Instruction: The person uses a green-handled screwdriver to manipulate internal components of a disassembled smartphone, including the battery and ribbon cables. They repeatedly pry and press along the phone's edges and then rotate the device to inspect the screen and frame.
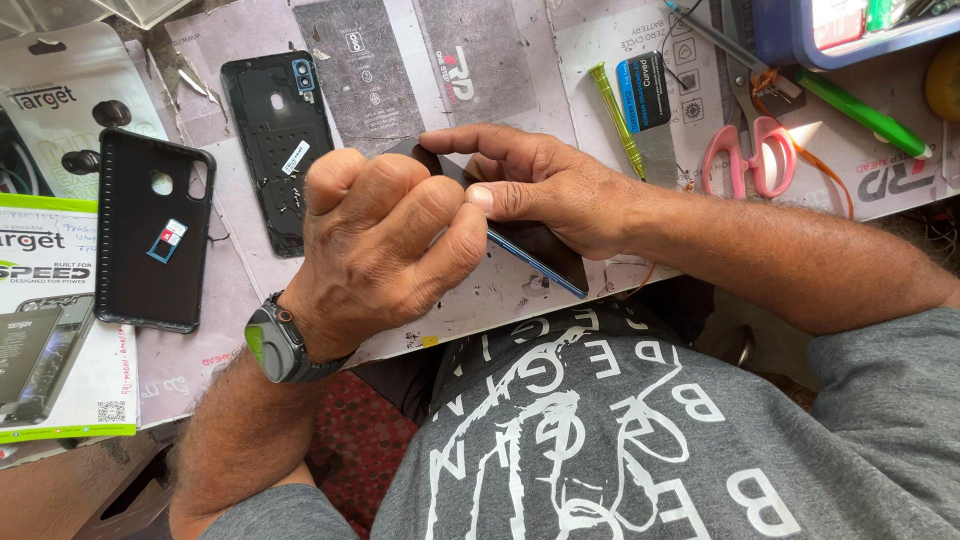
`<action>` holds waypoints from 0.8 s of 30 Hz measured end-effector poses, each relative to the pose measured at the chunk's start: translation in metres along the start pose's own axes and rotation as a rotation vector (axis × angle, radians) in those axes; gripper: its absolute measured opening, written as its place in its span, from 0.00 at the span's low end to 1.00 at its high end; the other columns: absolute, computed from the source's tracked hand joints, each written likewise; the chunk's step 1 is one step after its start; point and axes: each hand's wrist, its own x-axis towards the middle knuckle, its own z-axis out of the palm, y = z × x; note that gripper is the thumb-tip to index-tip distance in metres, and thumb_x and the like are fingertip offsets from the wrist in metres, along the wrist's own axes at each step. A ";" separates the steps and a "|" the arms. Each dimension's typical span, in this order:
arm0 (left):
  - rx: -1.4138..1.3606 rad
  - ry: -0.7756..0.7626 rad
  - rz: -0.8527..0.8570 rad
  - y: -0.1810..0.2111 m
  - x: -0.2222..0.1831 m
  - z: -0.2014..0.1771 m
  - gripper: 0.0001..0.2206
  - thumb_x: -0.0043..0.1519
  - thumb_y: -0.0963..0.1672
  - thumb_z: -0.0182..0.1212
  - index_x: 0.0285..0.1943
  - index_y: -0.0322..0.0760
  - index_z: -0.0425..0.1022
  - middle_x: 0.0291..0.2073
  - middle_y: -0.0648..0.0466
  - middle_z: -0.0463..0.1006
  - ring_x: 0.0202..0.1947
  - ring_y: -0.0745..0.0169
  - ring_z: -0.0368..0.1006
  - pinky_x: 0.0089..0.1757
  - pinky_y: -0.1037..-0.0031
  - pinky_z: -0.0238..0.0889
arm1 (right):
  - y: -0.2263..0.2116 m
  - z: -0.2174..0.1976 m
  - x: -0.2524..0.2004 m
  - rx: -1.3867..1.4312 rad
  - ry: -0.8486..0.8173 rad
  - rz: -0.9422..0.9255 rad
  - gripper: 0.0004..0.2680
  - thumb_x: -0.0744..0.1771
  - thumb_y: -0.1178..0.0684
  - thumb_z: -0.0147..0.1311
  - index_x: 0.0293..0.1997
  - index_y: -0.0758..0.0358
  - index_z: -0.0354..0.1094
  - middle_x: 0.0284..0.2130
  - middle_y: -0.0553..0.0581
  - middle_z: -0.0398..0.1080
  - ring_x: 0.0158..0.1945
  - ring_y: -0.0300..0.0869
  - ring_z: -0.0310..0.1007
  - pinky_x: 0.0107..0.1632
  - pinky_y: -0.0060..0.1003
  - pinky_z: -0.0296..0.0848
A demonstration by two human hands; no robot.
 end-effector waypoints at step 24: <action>-0.128 -0.040 0.024 0.001 0.008 -0.007 0.05 0.68 0.39 0.65 0.50 0.38 0.77 0.36 0.62 0.70 0.41 0.65 0.67 0.50 0.68 0.55 | -0.012 0.009 -0.001 -0.273 0.028 0.037 0.28 0.69 0.44 0.55 0.77 0.61 0.49 0.40 0.51 0.68 0.42 0.32 0.68 0.44 0.27 0.73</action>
